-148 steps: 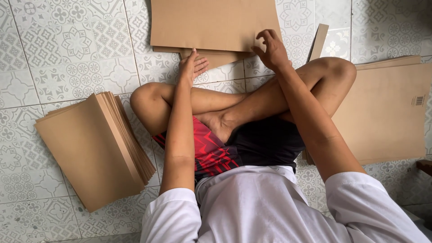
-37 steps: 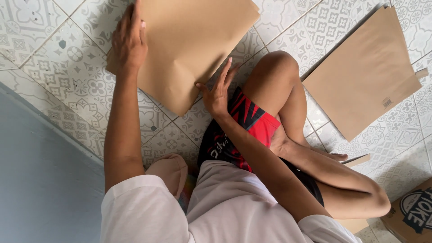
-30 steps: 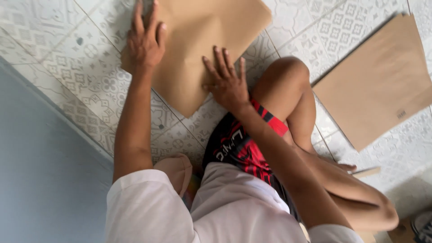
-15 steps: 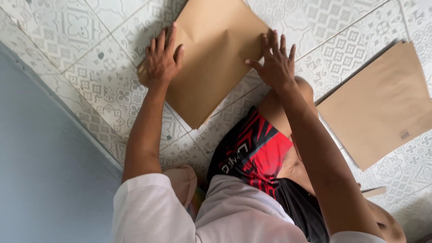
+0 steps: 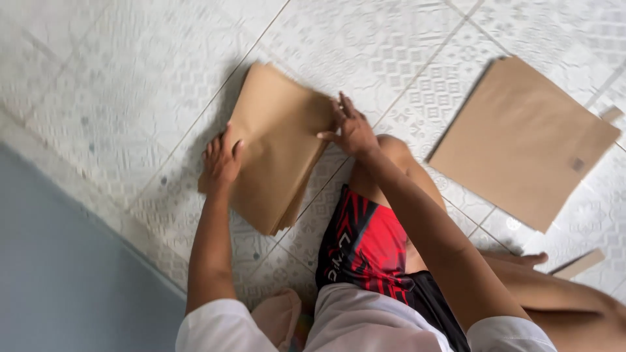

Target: A person sitting on the floor manually folding flat cardboard sheets into a specific shape and stacking them.

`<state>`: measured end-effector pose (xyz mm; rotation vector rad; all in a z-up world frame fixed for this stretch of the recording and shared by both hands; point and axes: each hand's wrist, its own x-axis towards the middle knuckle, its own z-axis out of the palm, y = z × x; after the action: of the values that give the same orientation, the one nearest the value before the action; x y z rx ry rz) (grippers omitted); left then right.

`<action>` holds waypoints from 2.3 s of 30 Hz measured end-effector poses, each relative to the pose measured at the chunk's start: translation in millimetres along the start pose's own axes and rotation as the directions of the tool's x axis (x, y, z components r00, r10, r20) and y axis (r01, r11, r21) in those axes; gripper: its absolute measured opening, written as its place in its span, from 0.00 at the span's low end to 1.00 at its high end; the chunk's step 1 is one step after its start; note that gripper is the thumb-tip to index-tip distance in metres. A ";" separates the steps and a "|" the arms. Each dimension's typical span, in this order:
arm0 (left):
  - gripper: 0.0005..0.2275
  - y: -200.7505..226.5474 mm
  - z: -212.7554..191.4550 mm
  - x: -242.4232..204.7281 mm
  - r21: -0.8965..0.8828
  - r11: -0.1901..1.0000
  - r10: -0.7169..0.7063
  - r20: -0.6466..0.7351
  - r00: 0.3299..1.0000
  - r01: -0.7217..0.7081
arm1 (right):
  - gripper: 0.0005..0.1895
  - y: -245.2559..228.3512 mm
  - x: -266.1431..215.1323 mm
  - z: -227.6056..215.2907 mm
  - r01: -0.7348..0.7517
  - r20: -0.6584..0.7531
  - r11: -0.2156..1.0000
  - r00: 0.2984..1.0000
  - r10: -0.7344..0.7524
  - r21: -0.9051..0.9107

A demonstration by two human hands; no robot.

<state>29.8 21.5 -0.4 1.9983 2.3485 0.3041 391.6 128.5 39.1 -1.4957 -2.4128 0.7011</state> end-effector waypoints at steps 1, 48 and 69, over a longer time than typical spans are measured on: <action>0.26 2.3 -1.9 2.1 -0.023 0.997 -0.075 0.112 0.991 0.078 | 0.45 -2.3 -9.2 -10.1 0.078 -0.125 0.995 0.990 -0.069 0.063; 0.25 490.3 165.0 -11.5 -0.573 0.813 0.376 0.372 0.849 -0.109 | 0.31 334.1 -425.8 -88.1 -0.800 -0.339 0.487 0.377 0.862 0.350; 0.22 497.6 164.6 -28.2 -0.610 0.686 0.614 0.191 0.766 -0.397 | 0.47 343.9 -424.9 -84.0 -0.882 -0.327 0.445 0.379 0.866 0.157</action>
<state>544.8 88.0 -76.6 2.1174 1.2275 0.4739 891.2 -97.4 -33.6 -2.6541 -1.1748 0.4250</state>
